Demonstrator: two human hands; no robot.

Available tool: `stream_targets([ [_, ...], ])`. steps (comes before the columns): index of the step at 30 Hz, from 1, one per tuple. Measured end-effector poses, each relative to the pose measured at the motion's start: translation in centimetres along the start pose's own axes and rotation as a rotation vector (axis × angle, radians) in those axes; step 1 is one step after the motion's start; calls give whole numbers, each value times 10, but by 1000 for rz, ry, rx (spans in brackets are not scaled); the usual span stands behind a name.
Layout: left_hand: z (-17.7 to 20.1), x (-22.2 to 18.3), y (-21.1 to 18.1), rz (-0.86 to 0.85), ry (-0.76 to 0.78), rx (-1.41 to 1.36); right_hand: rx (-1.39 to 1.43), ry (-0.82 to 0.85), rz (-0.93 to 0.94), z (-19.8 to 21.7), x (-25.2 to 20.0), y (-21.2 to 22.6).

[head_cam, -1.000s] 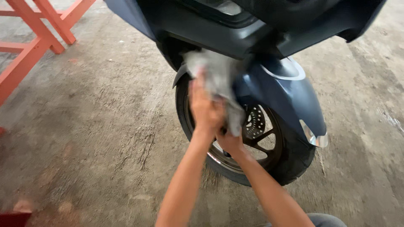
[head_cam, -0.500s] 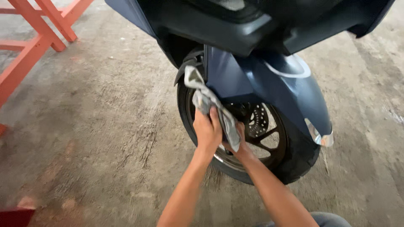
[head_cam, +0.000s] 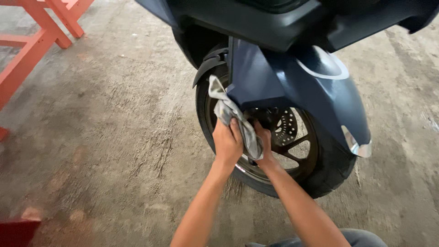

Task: The person cleans the front wheel and fender of a dark blue scooter. They use a cloth to wipe the tire and rim, then spray a cleaning solution from a black bottle onto the fender and wipe it down. The person repeats this process, focusing on the wheel spokes and the area under the fender.

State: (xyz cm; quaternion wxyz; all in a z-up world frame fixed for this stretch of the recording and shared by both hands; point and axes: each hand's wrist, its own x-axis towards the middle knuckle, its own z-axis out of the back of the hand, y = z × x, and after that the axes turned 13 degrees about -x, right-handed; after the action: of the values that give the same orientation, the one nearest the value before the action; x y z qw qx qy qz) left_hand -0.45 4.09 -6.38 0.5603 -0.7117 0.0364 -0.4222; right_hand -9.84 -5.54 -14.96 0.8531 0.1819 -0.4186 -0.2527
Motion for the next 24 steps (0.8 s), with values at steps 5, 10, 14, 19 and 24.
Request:
stream_targets([
  [5,-18,25,0,-118,13,19,-96,43,35,-11,0,-8],
  [10,-23,51,-8,-474,-28,287,-210,-31,199,-7,6,-5],
  [14,-2,28,12,-409,54,259,-353,-71,303,2,2,0],
  [19,-2,4,17,-79,-43,9,-312,-78,285,-2,-2,4],
  [24,-2,33,-6,90,-69,-182,-245,-63,155,-9,11,1],
])
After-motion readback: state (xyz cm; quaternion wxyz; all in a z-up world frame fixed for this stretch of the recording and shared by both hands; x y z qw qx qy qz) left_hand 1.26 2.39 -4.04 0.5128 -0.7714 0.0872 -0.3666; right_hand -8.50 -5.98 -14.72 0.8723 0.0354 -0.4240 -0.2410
